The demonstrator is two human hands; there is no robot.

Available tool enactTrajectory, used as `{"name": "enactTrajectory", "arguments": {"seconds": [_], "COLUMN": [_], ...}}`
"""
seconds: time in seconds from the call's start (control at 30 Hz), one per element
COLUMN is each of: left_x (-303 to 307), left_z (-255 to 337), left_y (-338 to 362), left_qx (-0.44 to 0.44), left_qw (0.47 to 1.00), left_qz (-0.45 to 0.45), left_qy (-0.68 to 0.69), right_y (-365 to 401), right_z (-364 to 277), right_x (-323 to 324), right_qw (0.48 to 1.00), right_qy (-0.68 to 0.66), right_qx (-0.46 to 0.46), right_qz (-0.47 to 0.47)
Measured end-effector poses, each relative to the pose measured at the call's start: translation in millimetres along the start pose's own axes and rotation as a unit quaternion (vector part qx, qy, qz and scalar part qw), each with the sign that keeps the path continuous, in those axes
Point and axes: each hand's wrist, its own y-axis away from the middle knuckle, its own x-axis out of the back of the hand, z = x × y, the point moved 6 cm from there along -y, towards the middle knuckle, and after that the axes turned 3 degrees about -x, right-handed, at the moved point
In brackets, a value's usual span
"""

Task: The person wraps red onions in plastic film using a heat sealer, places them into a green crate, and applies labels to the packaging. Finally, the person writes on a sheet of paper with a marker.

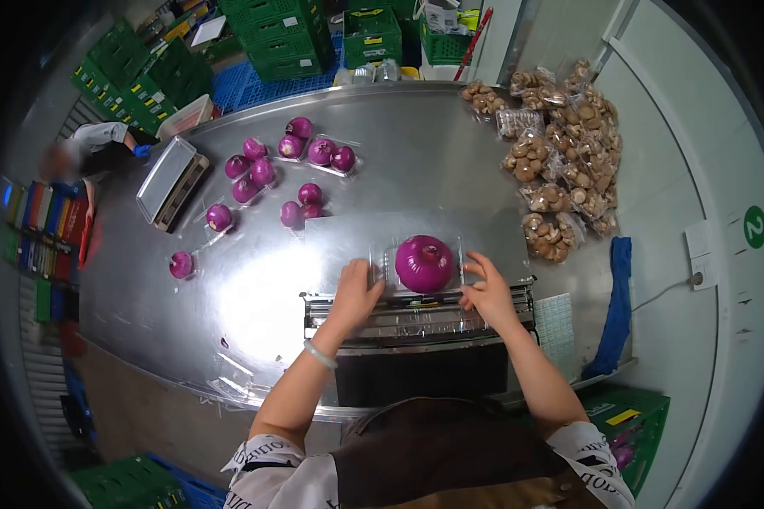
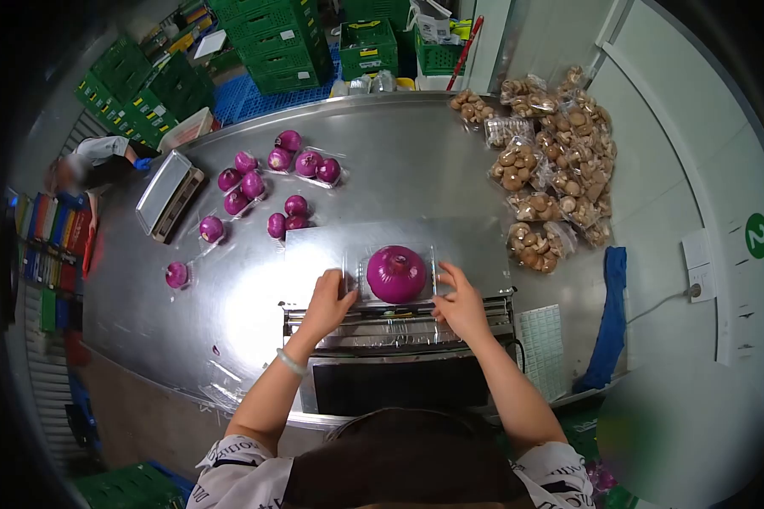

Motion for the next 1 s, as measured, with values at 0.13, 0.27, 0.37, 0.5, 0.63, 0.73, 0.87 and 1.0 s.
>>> {"name": "enactTrajectory", "arguments": {"seconds": [0.13,0.27,0.37,0.5,0.63,0.73,0.87,1.0], "left_x": [57,83,35,6,67,110,113,22], "left_z": [-19,-22,-17,-35,5,53,59,-17], "left_y": [57,94,92,88,81,48,-36,-95], "left_qx": [0.105,0.069,0.051,0.143,0.188,0.107,-0.014,0.007], "left_qw": [0.988,0.978,0.982,0.989,0.873,0.807,0.697,0.970], "left_qz": [0.070,0.127,0.108,0.009,-0.225,-0.221,0.035,0.127], "left_qy": [0.090,-0.153,-0.149,0.032,0.390,0.538,0.716,0.208], "right_y": [46,66,57,44,71,72,-1,-108], "right_z": [-26,-8,21,46,6,-62,-126,-53], "right_x": [43,63,41,33,54,49,43,17], "right_qw": [0.933,0.842,0.803,0.924,0.971,0.861,0.886,0.980], "right_qy": [0.310,0.505,0.569,0.367,-0.171,-0.454,-0.425,0.035], "right_qx": [0.160,0.108,0.091,0.088,-0.076,0.025,0.185,0.177], "right_qz": [0.093,0.155,0.152,0.058,-0.152,-0.228,0.008,0.080]}}
